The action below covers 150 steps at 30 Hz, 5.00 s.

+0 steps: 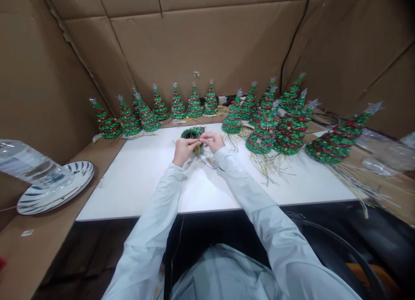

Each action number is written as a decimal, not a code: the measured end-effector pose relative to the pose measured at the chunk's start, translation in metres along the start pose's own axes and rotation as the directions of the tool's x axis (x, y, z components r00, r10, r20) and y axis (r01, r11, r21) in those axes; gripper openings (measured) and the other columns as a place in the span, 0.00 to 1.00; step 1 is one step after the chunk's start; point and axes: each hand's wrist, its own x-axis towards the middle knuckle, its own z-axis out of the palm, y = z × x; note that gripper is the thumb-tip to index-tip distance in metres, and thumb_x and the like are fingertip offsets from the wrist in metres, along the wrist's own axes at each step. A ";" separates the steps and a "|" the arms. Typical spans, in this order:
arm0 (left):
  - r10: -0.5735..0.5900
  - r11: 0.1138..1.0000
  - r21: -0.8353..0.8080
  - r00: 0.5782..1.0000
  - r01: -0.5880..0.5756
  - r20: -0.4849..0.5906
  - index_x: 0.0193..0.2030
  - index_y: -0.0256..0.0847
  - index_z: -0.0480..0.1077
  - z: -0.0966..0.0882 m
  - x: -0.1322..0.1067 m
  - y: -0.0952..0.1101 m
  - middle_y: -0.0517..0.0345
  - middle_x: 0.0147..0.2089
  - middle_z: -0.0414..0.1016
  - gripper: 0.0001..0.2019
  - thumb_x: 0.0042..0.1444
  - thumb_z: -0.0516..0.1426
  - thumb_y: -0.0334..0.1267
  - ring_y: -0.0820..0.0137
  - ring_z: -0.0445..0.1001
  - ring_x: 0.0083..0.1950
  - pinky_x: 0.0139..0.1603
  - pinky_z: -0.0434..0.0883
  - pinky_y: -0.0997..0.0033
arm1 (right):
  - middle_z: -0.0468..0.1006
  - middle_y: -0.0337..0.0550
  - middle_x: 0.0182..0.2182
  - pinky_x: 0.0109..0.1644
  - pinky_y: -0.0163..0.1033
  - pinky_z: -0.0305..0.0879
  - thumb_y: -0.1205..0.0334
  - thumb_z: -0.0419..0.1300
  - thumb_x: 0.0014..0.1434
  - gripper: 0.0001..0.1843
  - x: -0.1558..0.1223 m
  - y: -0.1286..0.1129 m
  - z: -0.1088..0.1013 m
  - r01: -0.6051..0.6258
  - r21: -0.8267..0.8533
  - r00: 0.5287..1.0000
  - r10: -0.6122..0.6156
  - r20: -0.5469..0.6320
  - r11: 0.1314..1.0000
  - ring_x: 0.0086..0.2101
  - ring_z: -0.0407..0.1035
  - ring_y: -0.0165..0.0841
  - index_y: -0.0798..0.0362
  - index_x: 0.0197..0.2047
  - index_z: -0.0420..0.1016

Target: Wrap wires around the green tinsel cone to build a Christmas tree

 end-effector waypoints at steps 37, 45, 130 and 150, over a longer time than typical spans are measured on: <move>-0.210 0.759 -0.600 0.967 0.253 0.143 0.34 0.34 0.77 0.002 0.005 -0.014 0.53 0.30 0.77 0.19 0.34 0.65 0.44 0.68 0.72 0.36 0.44 0.68 0.65 | 0.76 0.36 0.41 0.44 0.39 0.67 0.65 0.54 0.51 0.15 -0.019 -0.015 0.010 0.209 -0.460 0.978 -0.184 0.100 0.863 0.35 0.72 0.31 0.47 0.45 0.66; -0.236 0.755 -0.599 0.963 0.268 0.133 0.34 0.33 0.77 0.004 0.005 -0.011 0.52 0.31 0.77 0.21 0.32 0.65 0.45 0.67 0.72 0.36 0.43 0.68 0.65 | 0.76 0.36 0.41 0.45 0.39 0.67 0.65 0.54 0.51 0.15 -0.018 -0.011 0.011 0.200 -0.430 0.980 -0.176 0.095 0.880 0.35 0.72 0.31 0.47 0.44 0.66; 0.379 0.797 0.413 0.897 -0.441 0.227 0.35 0.40 0.71 0.005 -0.006 0.000 0.55 0.34 0.73 0.11 0.56 0.47 0.31 0.67 0.65 0.42 0.45 0.56 0.64 | 0.71 0.46 0.26 0.32 0.40 0.49 0.67 0.40 0.63 0.19 -0.018 -0.026 -0.041 0.740 -0.673 0.577 -0.502 0.644 -0.014 0.29 0.59 0.32 0.57 0.34 0.72; 0.502 0.700 0.499 0.849 -0.512 0.166 0.35 0.42 0.73 0.011 -0.005 -0.011 0.55 0.31 0.75 0.11 0.57 0.49 0.34 0.65 0.64 0.42 0.44 0.59 0.61 | 0.74 0.40 0.20 0.27 0.30 0.60 0.64 0.59 0.49 0.06 -0.005 -0.023 -0.023 -0.332 -0.429 0.910 0.405 0.087 0.840 0.23 0.64 0.26 0.56 0.24 0.74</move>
